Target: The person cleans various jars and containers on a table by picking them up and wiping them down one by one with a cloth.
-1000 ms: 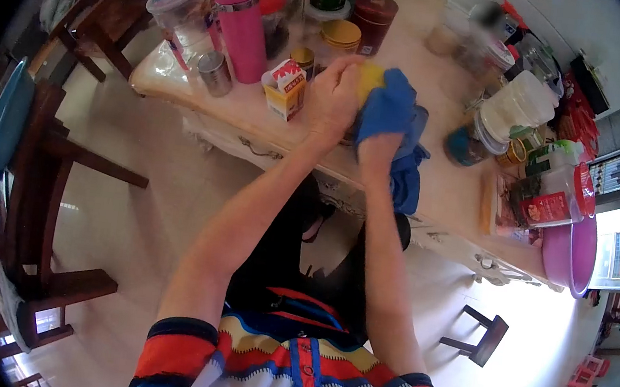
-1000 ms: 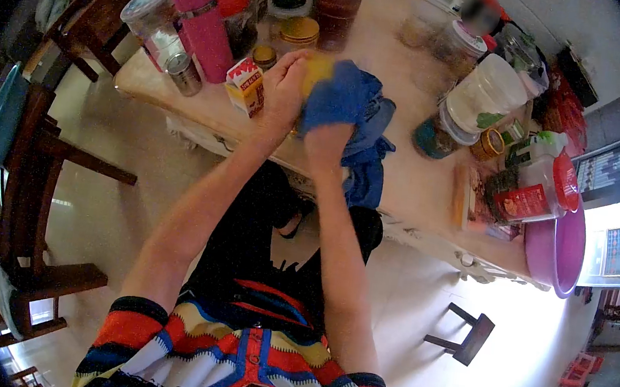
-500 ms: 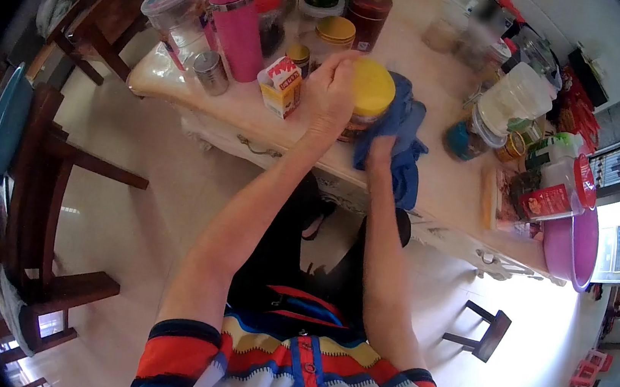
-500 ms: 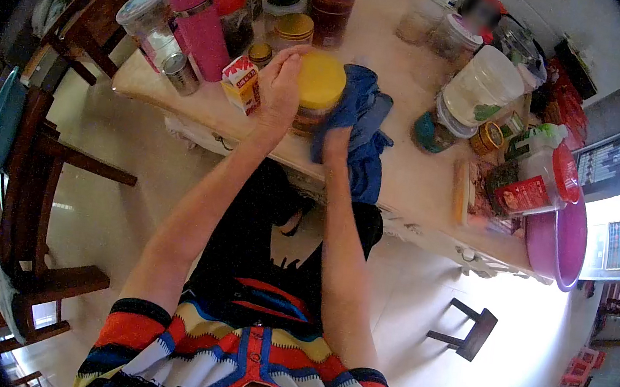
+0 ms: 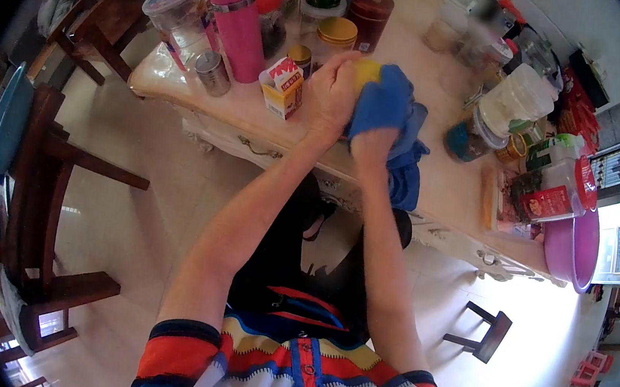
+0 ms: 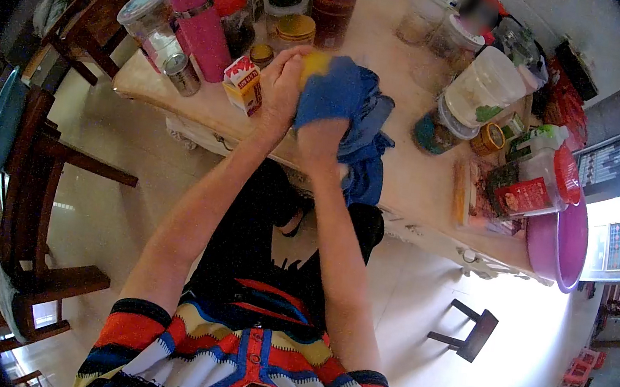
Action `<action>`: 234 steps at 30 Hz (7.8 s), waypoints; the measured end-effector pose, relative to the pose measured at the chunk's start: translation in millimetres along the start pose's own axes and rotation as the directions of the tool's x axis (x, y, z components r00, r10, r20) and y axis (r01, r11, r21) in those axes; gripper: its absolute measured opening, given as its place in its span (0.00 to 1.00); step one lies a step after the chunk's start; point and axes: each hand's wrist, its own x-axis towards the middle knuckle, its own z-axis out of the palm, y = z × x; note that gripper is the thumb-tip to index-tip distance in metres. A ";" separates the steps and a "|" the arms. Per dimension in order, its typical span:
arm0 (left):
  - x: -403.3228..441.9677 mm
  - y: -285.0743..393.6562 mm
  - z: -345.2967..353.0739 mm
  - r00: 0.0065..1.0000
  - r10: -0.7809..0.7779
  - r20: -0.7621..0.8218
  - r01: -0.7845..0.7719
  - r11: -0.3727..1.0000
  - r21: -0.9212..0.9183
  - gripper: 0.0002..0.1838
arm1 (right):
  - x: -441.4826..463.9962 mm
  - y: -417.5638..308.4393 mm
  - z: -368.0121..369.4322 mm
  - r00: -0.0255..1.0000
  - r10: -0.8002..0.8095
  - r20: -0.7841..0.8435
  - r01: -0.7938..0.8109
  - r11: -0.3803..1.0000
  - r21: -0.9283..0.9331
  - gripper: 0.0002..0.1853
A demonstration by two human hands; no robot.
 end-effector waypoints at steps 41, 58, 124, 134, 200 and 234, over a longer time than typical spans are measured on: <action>8.0 10.1 -22.2 0.944 0.160 0.288 -0.152 0.987 -0.050 0.18 | 21.2 50.6 -8.8 0.793 0.303 0.528 -0.608 0.440 0.661 0.19; -14.3 9.8 -9.0 0.975 0.216 -0.057 -0.211 0.974 0.078 0.10 | -31.4 24.2 20.6 0.919 0.392 0.049 -0.371 0.814 0.447 0.19; -58.9 25.5 -73.5 0.894 0.396 0.207 -0.424 0.899 0.112 0.17 | -50.4 16.9 -12.4 0.924 0.262 0.279 -0.367 0.816 0.447 0.17; -76.7 62.9 -93.9 0.962 0.181 0.202 -0.258 0.841 0.476 0.32 | -77.5 29.4 9.5 0.980 0.045 0.195 -0.058 0.997 0.059 0.14; -63.7 17.6 -58.4 0.904 -0.034 0.427 -0.089 0.960 0.264 0.39 | 9.1 37.9 -63.7 0.823 0.075 0.563 0.078 0.967 -0.243 0.13; -54.9 40.5 -79.3 0.683 0.262 0.681 -0.554 0.794 0.251 0.45 | -43.5 38.6 -58.2 0.945 0.033 0.324 0.001 0.995 -0.102 0.14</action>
